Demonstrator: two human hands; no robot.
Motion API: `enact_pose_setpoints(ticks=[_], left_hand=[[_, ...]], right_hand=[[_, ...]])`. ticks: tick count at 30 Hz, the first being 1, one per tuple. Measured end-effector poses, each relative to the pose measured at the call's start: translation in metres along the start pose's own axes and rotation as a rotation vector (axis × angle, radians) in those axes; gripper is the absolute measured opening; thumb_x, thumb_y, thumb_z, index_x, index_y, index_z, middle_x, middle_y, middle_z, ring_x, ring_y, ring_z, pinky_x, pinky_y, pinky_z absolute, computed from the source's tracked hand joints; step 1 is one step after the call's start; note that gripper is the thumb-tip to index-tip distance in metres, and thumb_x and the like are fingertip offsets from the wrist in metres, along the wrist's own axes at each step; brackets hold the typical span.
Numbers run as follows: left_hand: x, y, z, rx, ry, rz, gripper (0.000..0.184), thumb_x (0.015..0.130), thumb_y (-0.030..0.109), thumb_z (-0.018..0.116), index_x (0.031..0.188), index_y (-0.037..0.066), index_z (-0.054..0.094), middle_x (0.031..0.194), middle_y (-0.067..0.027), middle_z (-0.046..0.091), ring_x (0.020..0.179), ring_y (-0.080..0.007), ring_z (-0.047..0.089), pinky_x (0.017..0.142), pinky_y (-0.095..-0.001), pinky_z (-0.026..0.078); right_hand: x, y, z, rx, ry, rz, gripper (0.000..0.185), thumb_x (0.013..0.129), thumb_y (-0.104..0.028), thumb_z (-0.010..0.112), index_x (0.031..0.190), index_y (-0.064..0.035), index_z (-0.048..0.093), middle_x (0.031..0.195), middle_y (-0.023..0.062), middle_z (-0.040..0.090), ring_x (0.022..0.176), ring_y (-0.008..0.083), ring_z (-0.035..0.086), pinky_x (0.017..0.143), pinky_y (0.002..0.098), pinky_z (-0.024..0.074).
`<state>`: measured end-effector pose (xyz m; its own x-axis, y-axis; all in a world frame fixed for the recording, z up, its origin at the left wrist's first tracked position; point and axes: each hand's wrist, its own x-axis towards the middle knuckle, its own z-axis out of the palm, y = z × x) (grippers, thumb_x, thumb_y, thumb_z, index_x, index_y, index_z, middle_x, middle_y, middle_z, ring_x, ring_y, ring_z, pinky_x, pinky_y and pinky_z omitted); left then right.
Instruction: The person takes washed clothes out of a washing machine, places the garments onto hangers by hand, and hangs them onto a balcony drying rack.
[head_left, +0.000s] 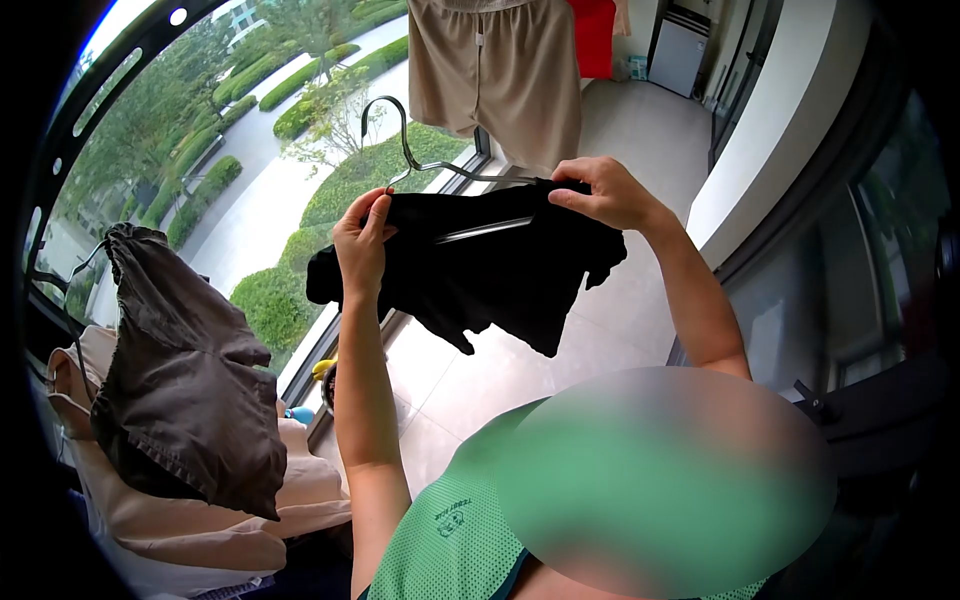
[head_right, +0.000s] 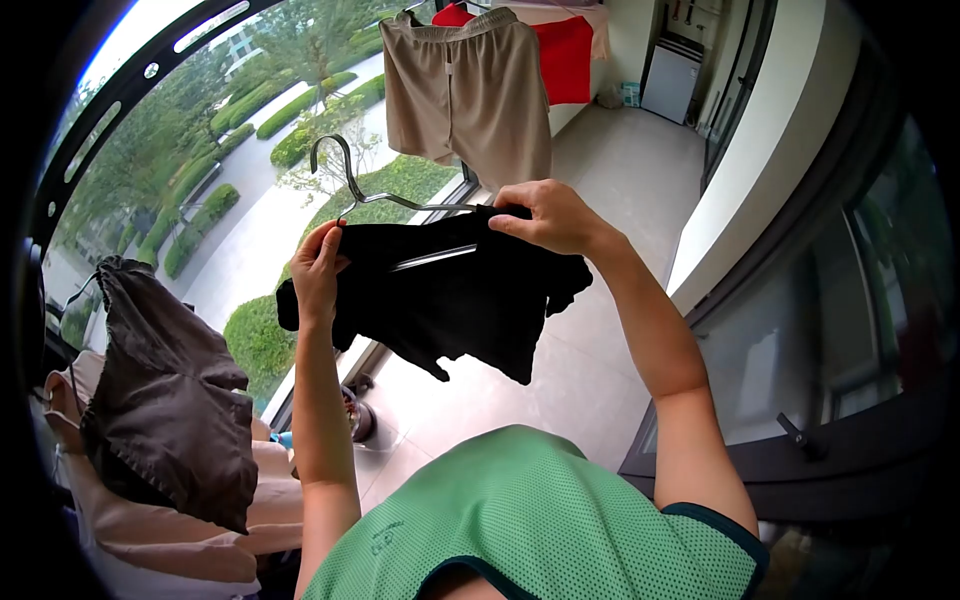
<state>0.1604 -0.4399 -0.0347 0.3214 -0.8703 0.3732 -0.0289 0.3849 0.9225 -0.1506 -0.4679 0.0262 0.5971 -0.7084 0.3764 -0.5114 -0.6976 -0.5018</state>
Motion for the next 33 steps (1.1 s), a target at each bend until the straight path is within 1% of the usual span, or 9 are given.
enact_pose_setpoints(ticks=[11, 14, 16, 18, 21, 24, 27, 28, 33], left_hand=[[0.002, -0.001, 0.012, 0.088, -0.079, -0.004, 0.022, 0.085, 0.021, 0.06, 0.1, 0.006, 0.063, 0.083, 0.0021, 0.06, 0.066, -0.0029, 0.052, 0.057, -0.0173, 0.046], [0.006, 0.007, 0.001, 0.121, -0.157, -0.101, 0.022, 0.084, 0.016, 0.059, 0.102, 0.006, 0.063, 0.087, 0.0011, 0.06, 0.068, -0.004, 0.053, 0.057, -0.0175, 0.046], [0.008, 0.022, -0.006, 0.279, -0.346, -0.233, 0.024, 0.084, 0.01, 0.057, 0.106, 0.006, 0.061, 0.094, 0.0003, 0.06, 0.073, -0.0054, 0.054, 0.057, -0.0197, 0.047], [0.019, 0.018, -0.013, 0.302, -0.31, -0.272, 0.023, 0.081, 0.005, 0.053, 0.102, 0.007, 0.064, 0.09, -0.0033, 0.064, 0.069, -0.0083, 0.06, 0.056, -0.0225, 0.048], [0.031, 0.032, -0.016, 1.028, 0.0, 0.138, 0.014, 0.078, 0.004, 0.051, 0.079, 0.006, 0.065, 0.069, -0.0099, 0.064, 0.051, -0.0164, 0.061, 0.057, -0.028, 0.049], [0.034, 0.03, -0.007, 0.976, -0.008, 0.287, 0.013, 0.08, 0.015, 0.055, 0.085, 0.008, 0.064, 0.078, -0.0091, 0.065, 0.07, -0.0209, 0.064, 0.065, -0.0322, 0.048], [0.04, 0.016, -0.005, 1.058, -0.128, 0.042, 0.032, 0.082, 0.038, 0.056, 0.095, 0.01, 0.065, 0.084, -0.0088, 0.066, 0.082, -0.0251, 0.062, 0.071, -0.0365, 0.047], [0.043, 0.014, 0.002, 1.002, -0.209, -0.156, 0.034, 0.082, 0.038, 0.056, 0.092, 0.007, 0.066, 0.082, -0.0085, 0.066, 0.077, -0.0222, 0.063, 0.068, -0.0333, 0.048], [0.05, -0.012, 0.026, 0.633, -0.162, -0.128, 0.026, 0.08, 0.026, 0.06, 0.089, 0.002, 0.066, 0.071, -0.009, 0.065, 0.062, -0.0134, 0.062, 0.057, -0.026, 0.049]], right_hand=[[0.006, 0.003, 0.025, -0.275, 0.18, -0.269, 0.022, 0.079, -0.022, 0.061, 0.092, -0.0038, 0.061, 0.078, 0.0106, 0.062, 0.068, 0.0262, 0.059, 0.063, 0.0324, 0.0461], [0.001, 0.014, 0.014, -0.123, -0.015, 0.012, 0.023, 0.081, -0.023, 0.06, 0.095, -0.0042, 0.061, 0.076, 0.011, 0.063, 0.066, 0.026, 0.059, 0.062, 0.0319, 0.0461], [0.001, 0.016, 0.011, -0.198, 0.003, -0.013, 0.024, 0.082, -0.024, 0.059, 0.095, -0.0041, 0.061, 0.075, 0.0108, 0.063, 0.064, 0.0261, 0.059, 0.06, 0.0316, 0.046], [0.002, 0.02, 0.013, -0.304, 0.143, -0.132, 0.022, 0.081, -0.024, 0.06, 0.092, -0.0056, 0.063, 0.074, 0.009, 0.062, 0.063, 0.0255, 0.058, 0.059, 0.0318, 0.046], [0.002, 0.014, 0.012, -0.406, 0.139, -0.208, 0.021, 0.081, -0.03, 0.059, 0.088, -0.011, 0.063, 0.073, 0.006, 0.062, 0.064, 0.0229, 0.059, 0.059, 0.032, 0.0466], [0.002, 0.012, 0.007, -0.543, 0.223, -0.179, 0.018, 0.078, -0.028, 0.062, 0.088, -0.0131, 0.065, 0.071, 0.0031, 0.061, 0.063, 0.0198, 0.059, 0.057, 0.0297, 0.047], [0.004, 0.019, 0.003, -0.521, 0.312, -0.173, 0.017, 0.077, -0.027, 0.063, 0.088, -0.0133, 0.065, 0.068, 0.0021, 0.06, 0.061, 0.0188, 0.059, 0.056, 0.0293, 0.0472], [0.004, 0.02, 0.001, -0.521, 0.314, -0.179, 0.017, 0.077, -0.027, 0.063, 0.088, -0.0133, 0.065, 0.068, 0.0021, 0.06, 0.061, 0.0188, 0.059, 0.056, 0.0293, 0.0472], [0.005, 0.033, -0.006, -0.524, 0.363, -0.171, 0.019, 0.076, -0.027, 0.064, 0.088, -0.0128, 0.066, 0.067, 0.0021, 0.059, 0.06, 0.0186, 0.059, 0.055, 0.0298, 0.0477]])
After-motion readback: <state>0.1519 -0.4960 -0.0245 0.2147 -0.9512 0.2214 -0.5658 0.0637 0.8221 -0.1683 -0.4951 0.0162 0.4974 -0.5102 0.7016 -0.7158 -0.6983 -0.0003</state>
